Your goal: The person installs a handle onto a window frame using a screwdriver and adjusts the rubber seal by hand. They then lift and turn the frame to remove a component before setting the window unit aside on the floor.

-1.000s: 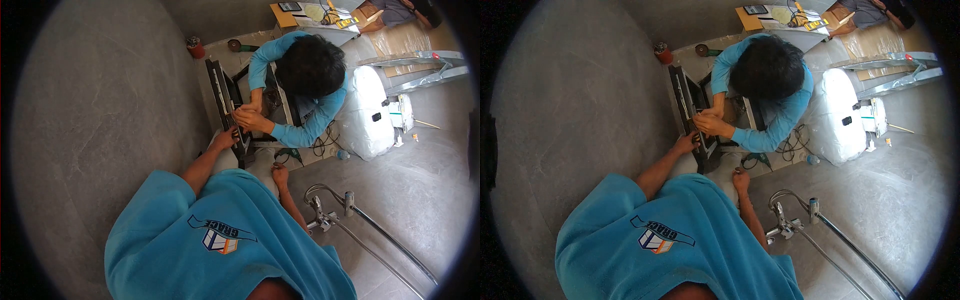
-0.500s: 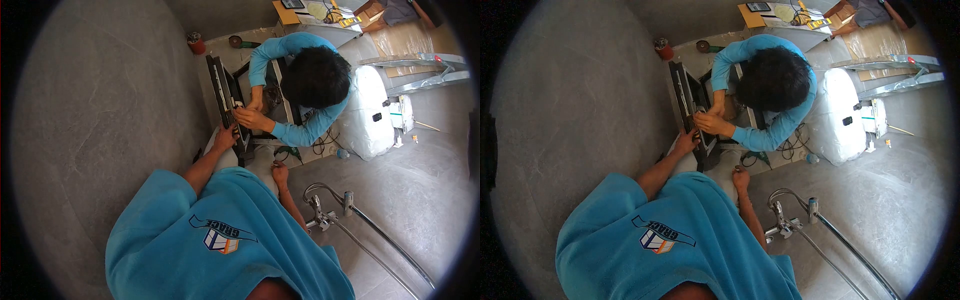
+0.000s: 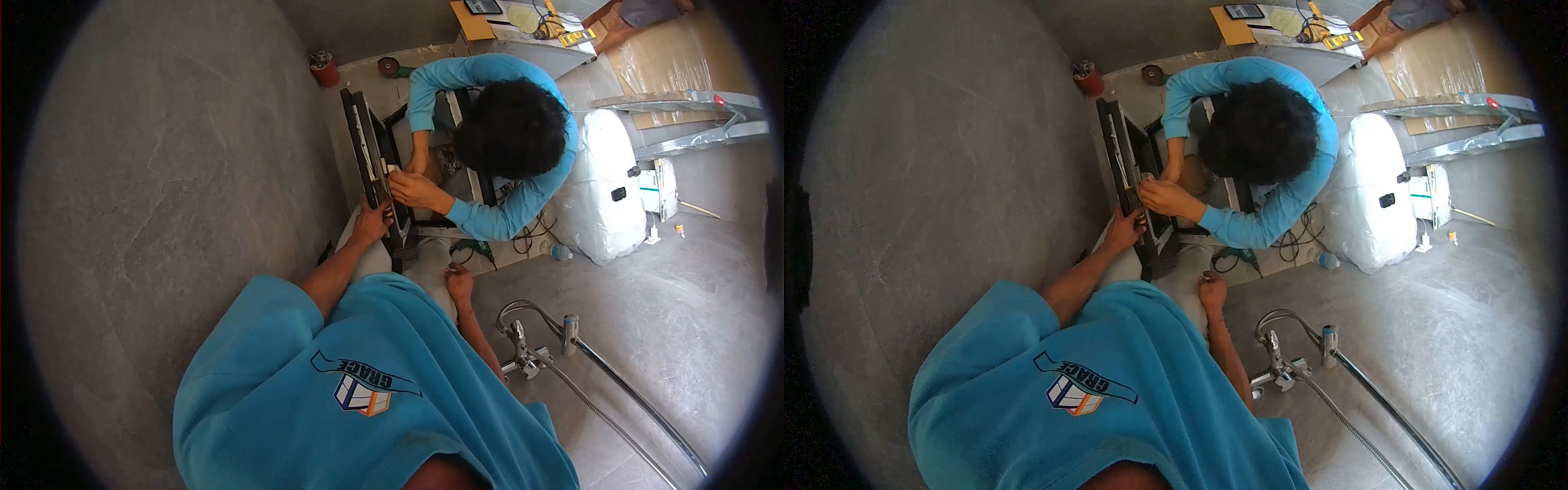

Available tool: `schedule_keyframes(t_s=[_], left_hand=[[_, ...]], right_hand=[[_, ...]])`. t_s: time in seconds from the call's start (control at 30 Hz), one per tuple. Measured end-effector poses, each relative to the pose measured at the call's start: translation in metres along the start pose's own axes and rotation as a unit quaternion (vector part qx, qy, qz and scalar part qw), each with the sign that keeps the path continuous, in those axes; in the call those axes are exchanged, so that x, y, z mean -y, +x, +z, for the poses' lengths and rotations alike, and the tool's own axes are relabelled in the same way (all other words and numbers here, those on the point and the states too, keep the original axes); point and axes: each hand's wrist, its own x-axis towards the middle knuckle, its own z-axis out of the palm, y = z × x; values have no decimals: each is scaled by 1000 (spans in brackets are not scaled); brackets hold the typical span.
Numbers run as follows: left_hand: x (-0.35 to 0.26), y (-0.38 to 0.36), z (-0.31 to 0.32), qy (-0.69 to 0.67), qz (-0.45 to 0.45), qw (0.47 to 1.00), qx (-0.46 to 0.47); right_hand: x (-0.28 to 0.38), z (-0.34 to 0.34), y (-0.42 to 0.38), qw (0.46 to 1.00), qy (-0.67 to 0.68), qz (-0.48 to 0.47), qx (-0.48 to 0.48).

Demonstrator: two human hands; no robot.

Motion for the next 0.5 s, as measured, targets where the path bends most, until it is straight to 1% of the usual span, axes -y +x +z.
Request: schedule_keyframes(t_s=[0.1,0.17,0.27,0.4,0.5], left_hand=[[4,3,3,14,10,1000,-19],[7,0,6,35,32,998,-45],[5,-3,2,56,43,997,-37],[9,-1,6,69,45,996,-34],[9,-3,2,81,54,994,-55]], right_hand=[[2,0,2,1000,-7,8,2],[3,0,2,1000,1,23,3],[5,-2,1,999,23,33,17],[-3,1,2,1000,4,15,7],[1,1,3,1000,-5,29,10]])
